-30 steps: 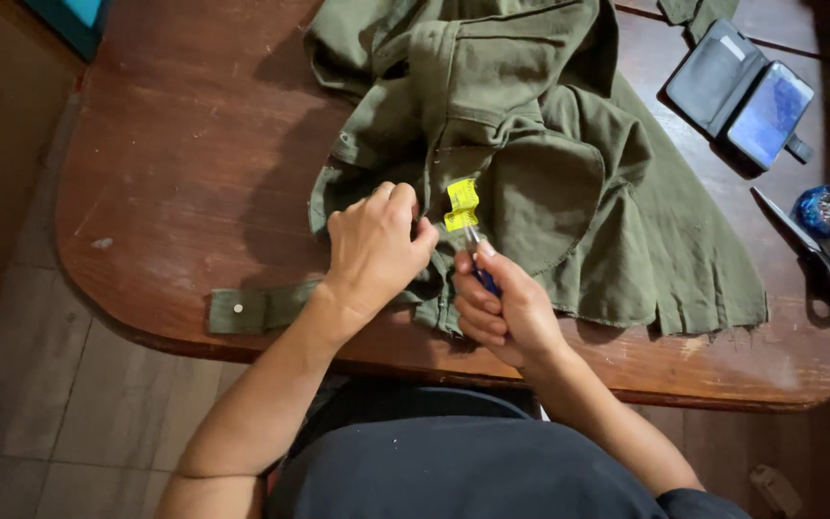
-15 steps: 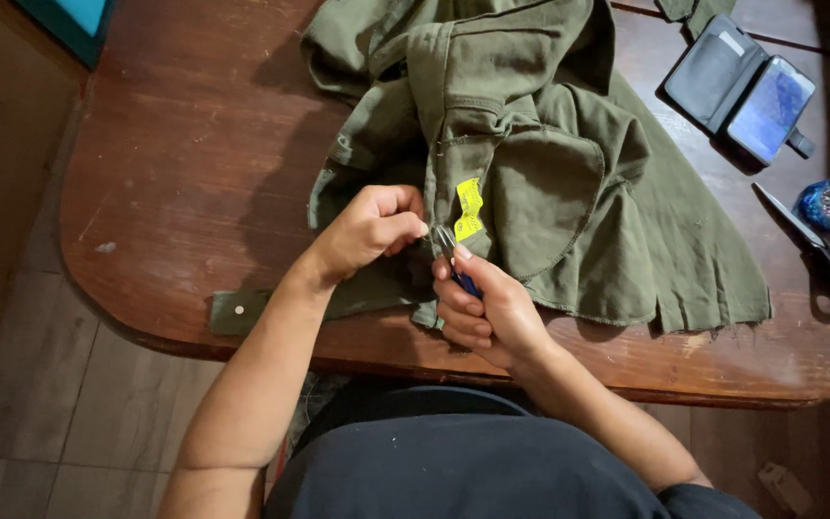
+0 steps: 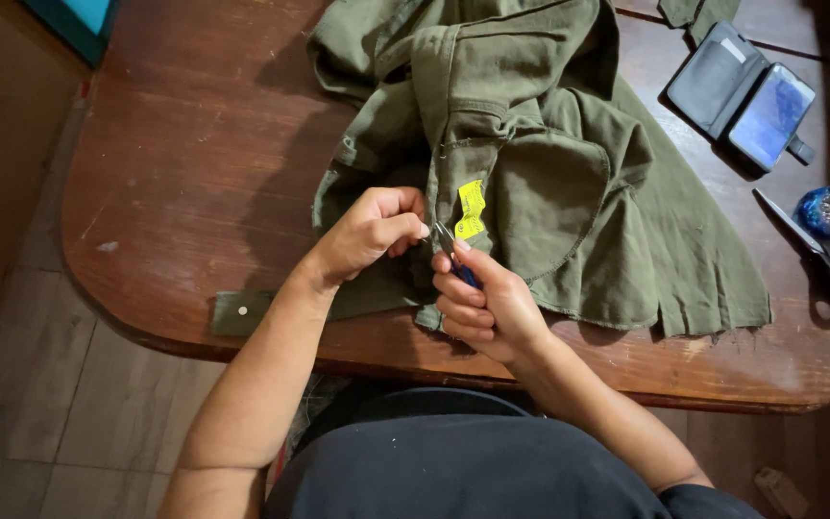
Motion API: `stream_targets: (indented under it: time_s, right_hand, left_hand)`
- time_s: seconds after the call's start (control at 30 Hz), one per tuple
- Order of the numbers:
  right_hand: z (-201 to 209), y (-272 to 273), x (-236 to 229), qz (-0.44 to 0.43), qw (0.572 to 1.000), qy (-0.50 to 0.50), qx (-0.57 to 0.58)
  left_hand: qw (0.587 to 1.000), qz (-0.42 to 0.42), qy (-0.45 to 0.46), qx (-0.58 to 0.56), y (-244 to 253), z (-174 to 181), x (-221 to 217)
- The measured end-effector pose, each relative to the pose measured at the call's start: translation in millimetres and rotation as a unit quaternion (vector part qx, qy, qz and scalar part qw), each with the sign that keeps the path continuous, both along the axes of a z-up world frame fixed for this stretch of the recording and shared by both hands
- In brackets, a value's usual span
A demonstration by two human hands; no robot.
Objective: Removing a yellow label from a green garment using a small cutting tool
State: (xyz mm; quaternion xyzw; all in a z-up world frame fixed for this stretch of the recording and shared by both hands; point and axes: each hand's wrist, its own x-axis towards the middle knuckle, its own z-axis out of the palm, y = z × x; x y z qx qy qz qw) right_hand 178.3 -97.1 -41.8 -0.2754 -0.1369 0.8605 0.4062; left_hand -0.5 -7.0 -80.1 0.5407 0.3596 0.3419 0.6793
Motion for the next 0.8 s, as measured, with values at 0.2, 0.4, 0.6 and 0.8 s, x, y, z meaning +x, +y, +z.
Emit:
stream_targets:
  time_s: [0.2, 0.4, 0.6, 0.8]
  right_hand:
    - [1.8, -1.1, 0.7, 0.008, 1.0, -0.006, 0.001]
    - [1.5, -1.6, 1.0, 0.011, 1.0, 0.003, -0.001]
    - [4.7, -0.1, -1.0, 0.007, 1.0, -0.009, -0.004]
    - [5.8, 1.6, -4.5, 0.001, 1.0, -0.03, 0.008]
  left_hand:
    - [1.0, 0.009, -0.012, -0.003, -2.2, 0.5, 0.1]
    - [1.0, 0.014, -0.011, -0.011, -3.0, 1.6, 0.7]
    - [1.0, 0.008, -0.021, -0.008, -2.3, -2.1, 1.3]
    - [1.0, 0.007, -0.022, -0.005, -2.1, 0.1, 0.1]
